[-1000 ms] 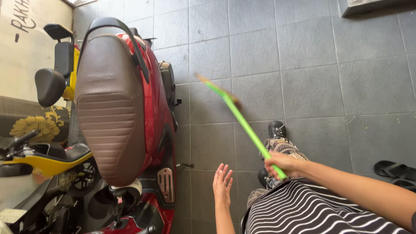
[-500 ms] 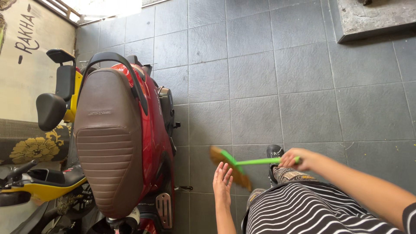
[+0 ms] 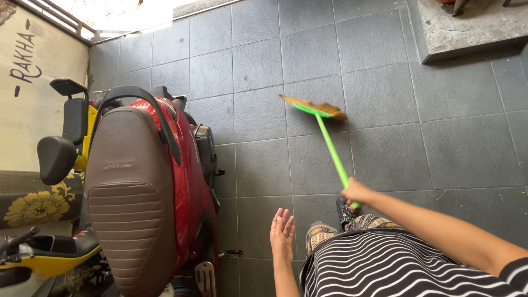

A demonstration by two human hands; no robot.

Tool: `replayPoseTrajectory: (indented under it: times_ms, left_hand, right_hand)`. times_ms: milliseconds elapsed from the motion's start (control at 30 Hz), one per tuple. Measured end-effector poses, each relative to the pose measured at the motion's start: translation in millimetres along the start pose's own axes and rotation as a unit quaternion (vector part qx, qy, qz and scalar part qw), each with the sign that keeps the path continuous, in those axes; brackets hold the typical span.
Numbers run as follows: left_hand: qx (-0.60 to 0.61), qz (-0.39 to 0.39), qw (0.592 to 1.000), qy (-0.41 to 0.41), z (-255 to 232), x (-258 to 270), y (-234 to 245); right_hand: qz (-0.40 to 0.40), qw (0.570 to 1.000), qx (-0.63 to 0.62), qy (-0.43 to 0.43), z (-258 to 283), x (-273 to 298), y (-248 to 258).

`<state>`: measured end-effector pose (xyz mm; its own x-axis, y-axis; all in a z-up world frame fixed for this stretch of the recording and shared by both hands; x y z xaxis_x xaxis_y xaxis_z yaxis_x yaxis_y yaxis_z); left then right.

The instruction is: The person sweeps debris from a tiled floor out through a doorway using a broom and then continues sweeping different tiled surfaces in the house.

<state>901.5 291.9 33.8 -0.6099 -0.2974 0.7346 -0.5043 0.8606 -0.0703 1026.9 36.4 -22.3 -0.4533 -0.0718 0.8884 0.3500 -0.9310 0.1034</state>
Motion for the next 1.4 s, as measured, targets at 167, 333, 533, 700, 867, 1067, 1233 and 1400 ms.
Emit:
replayPoseTrajectory:
  times_ms: [167,333,533,700,867,1067,1233,1400]
  left_hand:
    - [0.012,0.016,1.0,-0.002,-5.7,-21.6,2.5]
    - [0.027,0.026,0.999,-0.025,-36.3,-54.8,3.0]
    - [-0.004,0.062,0.997,-0.049,-111.0,-107.5,6.0]
    - [-0.03,0.067,0.996,-0.054,-169.7,-157.1,22.8]
    - [-0.057,0.067,0.996,-0.009,-197.3,-204.3,44.5]
    - [-0.143,0.096,0.985,0.0,-225.8,-235.7,40.3]
    - [-0.183,0.16,0.97,-0.001,-242.6,-254.9,6.9]
    - [-0.2,0.227,0.953,0.008,-238.1,-272.1,-29.9]
  right_hand:
    - [0.203,0.968,-0.139,-0.06,5.5,71.7,-45.3]
    - [0.332,0.874,-0.321,-0.15,20.9,35.9,-67.7]
    - [0.319,0.838,-0.355,-0.266,72.3,-40.3,-135.2]
    - [0.282,0.83,-0.421,-0.232,114.0,-94.9,-111.2]
    - [0.195,0.767,-0.571,-0.218,152.9,-169.8,0.6]
    - [0.038,0.881,-0.471,-0.028,187.8,-194.7,7.5]
    - [-0.032,0.928,-0.368,0.034,201.6,-135.7,-80.7]
    - [0.061,0.906,-0.414,0.059,148.9,-59.4,-69.3]
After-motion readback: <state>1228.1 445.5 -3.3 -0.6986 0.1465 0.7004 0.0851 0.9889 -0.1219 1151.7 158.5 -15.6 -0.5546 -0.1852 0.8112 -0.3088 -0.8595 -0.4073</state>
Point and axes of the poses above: each hand's wrist, its own x-axis away from the middle knuckle, its own y-axis out of the back of the hand, z = x × y, the point moved 1 cm from there along -x, towards the middle knuckle, and after that the axes turned 5 degrees about -x, right-handed, at the moved point
